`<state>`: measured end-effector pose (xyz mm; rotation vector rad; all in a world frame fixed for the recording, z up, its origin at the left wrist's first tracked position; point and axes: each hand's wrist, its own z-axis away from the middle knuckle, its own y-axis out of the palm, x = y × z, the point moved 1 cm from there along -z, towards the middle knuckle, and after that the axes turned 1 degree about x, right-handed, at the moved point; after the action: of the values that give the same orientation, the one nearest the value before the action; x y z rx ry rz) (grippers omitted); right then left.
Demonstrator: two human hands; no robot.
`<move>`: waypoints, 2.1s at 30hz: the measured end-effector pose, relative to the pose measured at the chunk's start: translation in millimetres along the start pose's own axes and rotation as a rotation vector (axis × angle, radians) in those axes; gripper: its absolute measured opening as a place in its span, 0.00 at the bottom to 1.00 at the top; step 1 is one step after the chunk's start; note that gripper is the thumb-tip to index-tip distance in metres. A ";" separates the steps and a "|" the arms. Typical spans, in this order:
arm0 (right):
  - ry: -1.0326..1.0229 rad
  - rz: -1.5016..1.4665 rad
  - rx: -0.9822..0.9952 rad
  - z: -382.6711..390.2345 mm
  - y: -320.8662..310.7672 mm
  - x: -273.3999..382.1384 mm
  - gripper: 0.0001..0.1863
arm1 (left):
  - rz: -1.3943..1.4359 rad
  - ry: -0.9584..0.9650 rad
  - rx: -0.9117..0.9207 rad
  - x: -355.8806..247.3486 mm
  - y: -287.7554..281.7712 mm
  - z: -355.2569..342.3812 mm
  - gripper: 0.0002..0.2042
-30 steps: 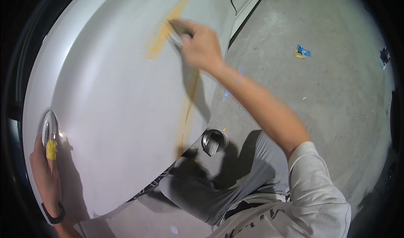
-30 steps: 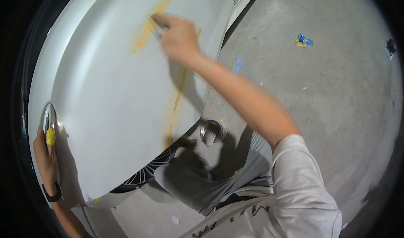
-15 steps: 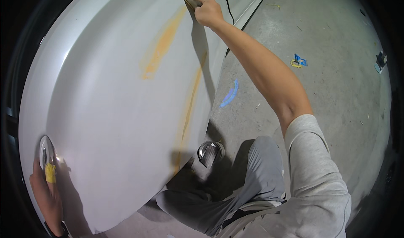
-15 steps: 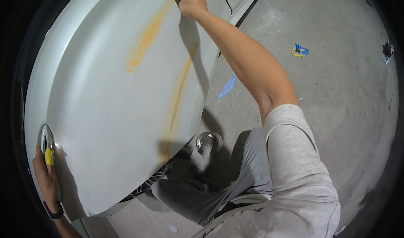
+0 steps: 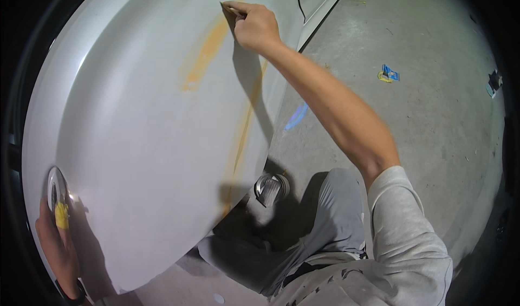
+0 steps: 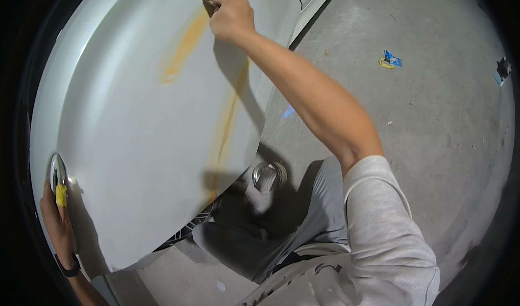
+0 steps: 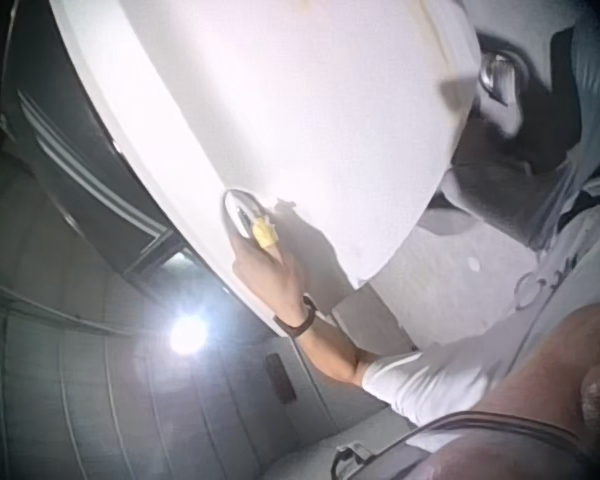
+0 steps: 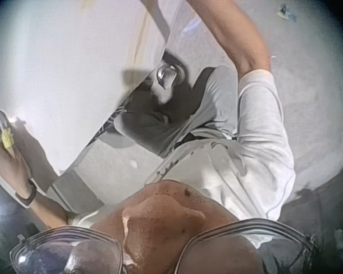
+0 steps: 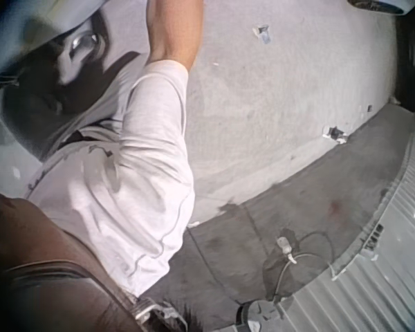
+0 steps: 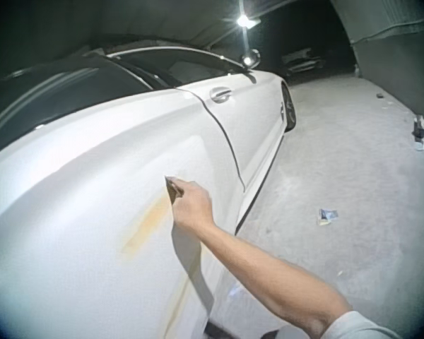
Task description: The person applies a yellow body filler to a damaged area on the rear bumper of a white car using a putty knife. They spread the filler in smooth strokes, then scrape excess material back into the container.
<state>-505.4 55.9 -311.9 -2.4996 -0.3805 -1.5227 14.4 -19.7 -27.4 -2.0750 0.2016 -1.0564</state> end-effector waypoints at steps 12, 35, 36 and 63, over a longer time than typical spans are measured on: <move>-0.087 -0.078 -0.020 148.9 33.2 80.9 0.30 | -0.008 0.157 -0.206 -25.5 -4.2 -13.2 0.22; -0.241 -0.070 -0.038 294.6 54.5 150.5 0.35 | 0.057 0.194 -0.252 -70.0 -28.2 -11.3 0.21; -0.252 -0.057 -0.017 300.8 54.5 153.4 0.35 | 0.052 0.169 -0.235 -73.0 -29.7 -10.4 0.21; 0.037 -0.071 0.046 -56.2 -64.5 -47.5 0.27 | -0.008 -0.138 -0.007 -78.2 -37.1 -7.3 0.21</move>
<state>-593.9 95.0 -326.8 -2.4435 -0.4980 -1.5653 -48.5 37.0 -46.9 -2.1477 0.1278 -0.9142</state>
